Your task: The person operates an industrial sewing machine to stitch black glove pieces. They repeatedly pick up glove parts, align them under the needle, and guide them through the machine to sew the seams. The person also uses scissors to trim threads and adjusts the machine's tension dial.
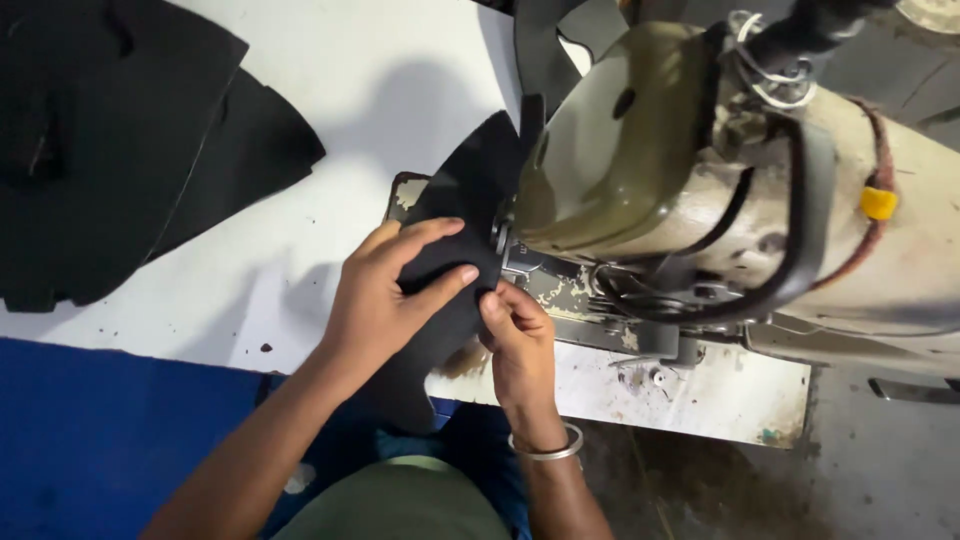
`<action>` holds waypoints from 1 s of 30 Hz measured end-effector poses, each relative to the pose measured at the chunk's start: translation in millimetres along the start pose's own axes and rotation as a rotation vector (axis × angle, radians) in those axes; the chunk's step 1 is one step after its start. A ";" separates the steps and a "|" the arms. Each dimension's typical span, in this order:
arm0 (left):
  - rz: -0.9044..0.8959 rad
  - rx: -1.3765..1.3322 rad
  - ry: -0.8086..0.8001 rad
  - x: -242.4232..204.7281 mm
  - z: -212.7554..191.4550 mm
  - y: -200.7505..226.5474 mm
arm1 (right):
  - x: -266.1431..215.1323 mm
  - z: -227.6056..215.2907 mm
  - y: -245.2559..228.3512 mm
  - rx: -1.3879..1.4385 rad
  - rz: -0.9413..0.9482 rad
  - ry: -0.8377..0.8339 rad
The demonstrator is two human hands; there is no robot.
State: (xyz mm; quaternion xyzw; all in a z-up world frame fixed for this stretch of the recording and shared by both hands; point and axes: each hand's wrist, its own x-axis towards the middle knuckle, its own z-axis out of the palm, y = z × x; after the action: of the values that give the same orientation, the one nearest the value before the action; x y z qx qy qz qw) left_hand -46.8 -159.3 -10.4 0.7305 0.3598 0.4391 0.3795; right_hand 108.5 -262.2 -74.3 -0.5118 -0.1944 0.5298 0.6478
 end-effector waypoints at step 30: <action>-0.071 0.110 -0.215 100.4 6.0 -56.6 | -1.0 -227.2 -82.9 -1.269 -1.367 0.970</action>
State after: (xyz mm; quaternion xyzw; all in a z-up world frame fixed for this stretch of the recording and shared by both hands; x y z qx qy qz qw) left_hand -16.6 -48.8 -24.7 0.7799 0.3661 0.3242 0.3907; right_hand 329.0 -359.9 -92.9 -0.6960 -0.4035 -0.4092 0.4303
